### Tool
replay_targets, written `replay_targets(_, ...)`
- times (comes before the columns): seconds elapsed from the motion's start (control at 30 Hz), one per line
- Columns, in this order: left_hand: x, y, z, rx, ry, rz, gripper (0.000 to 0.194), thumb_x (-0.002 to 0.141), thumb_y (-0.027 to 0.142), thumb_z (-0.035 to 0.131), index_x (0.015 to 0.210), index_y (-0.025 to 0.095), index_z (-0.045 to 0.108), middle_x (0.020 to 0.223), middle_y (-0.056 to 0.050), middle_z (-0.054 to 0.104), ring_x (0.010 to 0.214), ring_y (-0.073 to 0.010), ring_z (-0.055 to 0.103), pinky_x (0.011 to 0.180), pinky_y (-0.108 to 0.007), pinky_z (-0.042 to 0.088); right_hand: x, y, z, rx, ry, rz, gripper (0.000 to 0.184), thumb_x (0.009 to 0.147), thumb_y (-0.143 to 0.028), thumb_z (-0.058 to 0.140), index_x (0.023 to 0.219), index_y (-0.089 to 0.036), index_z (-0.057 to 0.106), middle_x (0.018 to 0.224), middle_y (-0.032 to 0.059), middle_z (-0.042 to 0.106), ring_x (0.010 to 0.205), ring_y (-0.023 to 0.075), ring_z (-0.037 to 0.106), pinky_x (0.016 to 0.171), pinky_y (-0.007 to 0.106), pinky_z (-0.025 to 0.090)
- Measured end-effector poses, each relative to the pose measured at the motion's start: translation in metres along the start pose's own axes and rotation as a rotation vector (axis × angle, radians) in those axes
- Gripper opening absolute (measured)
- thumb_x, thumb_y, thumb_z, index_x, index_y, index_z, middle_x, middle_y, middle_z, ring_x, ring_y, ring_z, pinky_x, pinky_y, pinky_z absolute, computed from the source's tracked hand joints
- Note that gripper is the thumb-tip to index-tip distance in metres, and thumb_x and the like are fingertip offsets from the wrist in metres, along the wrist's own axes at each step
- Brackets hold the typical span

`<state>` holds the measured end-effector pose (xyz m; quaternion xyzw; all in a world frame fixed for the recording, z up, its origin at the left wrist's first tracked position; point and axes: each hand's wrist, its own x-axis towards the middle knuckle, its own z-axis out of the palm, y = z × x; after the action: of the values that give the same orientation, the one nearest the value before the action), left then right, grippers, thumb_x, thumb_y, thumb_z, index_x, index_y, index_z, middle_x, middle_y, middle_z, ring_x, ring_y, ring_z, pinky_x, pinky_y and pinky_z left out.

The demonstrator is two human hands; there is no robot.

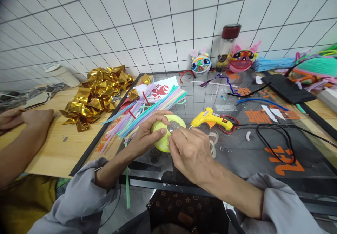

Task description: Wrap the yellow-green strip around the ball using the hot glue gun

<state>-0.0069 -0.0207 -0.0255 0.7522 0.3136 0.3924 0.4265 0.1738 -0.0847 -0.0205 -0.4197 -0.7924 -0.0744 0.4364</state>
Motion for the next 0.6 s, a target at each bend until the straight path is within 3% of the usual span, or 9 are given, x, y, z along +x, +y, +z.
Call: replay_targets(0.6,0.0026,0.0032,0.0032,-0.018,0.016,-0.005,0.011,0.087,0.028,0.064,0.094,0.02,0.062,0.126,-0.01,0.064,0.127,-0.0246,0.057,0.114,-0.041,0.042,-0.002,0.0012,0.0007,0.074,-0.06,0.03,0.028,0.097,-0.011,0.051,0.071,-0.021,0.046,0.063,-0.0031,0.047,0.056,0.0123,0.044,0.059,0.029,0.034)
